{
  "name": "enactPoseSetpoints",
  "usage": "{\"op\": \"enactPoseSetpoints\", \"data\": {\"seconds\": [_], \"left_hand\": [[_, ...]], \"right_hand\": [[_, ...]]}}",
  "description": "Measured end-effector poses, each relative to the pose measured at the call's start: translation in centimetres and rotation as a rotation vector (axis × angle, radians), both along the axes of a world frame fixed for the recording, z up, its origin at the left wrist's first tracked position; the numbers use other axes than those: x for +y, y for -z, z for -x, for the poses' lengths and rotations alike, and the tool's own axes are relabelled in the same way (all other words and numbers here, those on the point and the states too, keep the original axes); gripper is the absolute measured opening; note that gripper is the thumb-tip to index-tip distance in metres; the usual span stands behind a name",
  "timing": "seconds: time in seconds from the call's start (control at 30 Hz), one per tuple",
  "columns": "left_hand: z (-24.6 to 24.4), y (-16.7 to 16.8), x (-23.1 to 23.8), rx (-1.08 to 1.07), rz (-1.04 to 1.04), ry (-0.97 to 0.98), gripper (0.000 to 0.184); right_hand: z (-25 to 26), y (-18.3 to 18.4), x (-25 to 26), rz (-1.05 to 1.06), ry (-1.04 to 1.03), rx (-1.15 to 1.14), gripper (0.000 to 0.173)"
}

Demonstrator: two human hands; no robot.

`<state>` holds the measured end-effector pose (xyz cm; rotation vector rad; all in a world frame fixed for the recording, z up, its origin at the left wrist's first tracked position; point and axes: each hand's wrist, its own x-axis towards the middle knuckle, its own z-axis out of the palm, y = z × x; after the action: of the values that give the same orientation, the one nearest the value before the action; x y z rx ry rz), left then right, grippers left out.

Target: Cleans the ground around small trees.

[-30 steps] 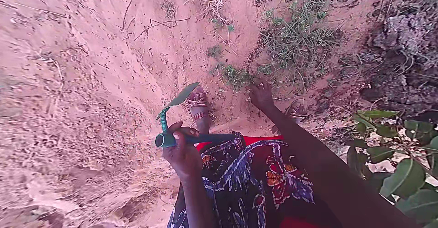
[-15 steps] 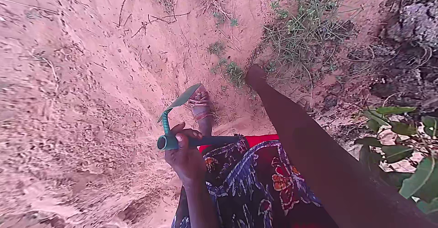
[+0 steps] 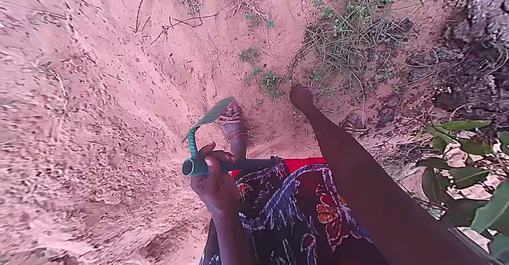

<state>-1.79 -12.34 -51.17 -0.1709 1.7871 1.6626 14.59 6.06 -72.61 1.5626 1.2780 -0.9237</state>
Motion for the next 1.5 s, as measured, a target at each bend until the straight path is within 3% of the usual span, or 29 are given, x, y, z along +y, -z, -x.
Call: {"op": "enactPoseSetpoints", "data": {"seconds": [0.27,0.37,0.47,0.57,0.67,0.8,0.97,1.1,1.2,1.27,1.5], "left_hand": [[-0.4,0.3,-0.3,0.009,-0.011,0.013,0.017],[-0.3,0.4,-0.2,0.017,0.011,0.021,0.018],[-0.3,0.2,0.8,0.040,0.035,0.005,0.021],[0.2,-0.1,1.5,0.042,0.025,0.001,0.021],[0.2,-0.1,1.9,0.031,0.002,0.015,0.020],[-0.2,0.0,1.5,0.007,0.021,0.044,0.022],[-0.4,0.3,0.9,0.010,0.056,0.065,0.021],[-0.5,0.3,0.8,0.014,0.056,0.063,0.021],[-0.4,0.3,0.7,0.010,0.039,0.048,0.020],[-0.4,0.4,0.6,0.003,0.019,0.035,0.020],[-0.5,0.5,0.7,0.001,0.028,0.054,0.019]], "right_hand": [[-1.4,0.5,-1.1,-0.012,0.192,0.089,0.043],[-2.8,-3.1,-4.9,0.006,0.218,0.144,0.039],[-5.3,-8.4,-9.4,0.182,0.045,0.009,0.043],[-7.8,-9.7,-12.0,0.377,-0.210,0.058,0.042],[-7.7,-8.3,-10.4,0.373,-0.321,0.211,0.037],[-4.7,-4.5,-7.1,0.076,-0.390,0.355,0.051],[-3.1,0.4,-4.5,-0.089,-0.359,0.043,0.056],[-3.1,-0.2,-4.5,-0.083,-0.194,-0.093,0.040],[-4.6,-0.9,-4.6,0.010,-0.234,-0.046,0.034],[-5.4,-1.1,-4.6,-0.004,-0.253,-0.021,0.038],[-4.4,-0.7,-3.1,-0.253,0.028,-0.043,0.048]]}}
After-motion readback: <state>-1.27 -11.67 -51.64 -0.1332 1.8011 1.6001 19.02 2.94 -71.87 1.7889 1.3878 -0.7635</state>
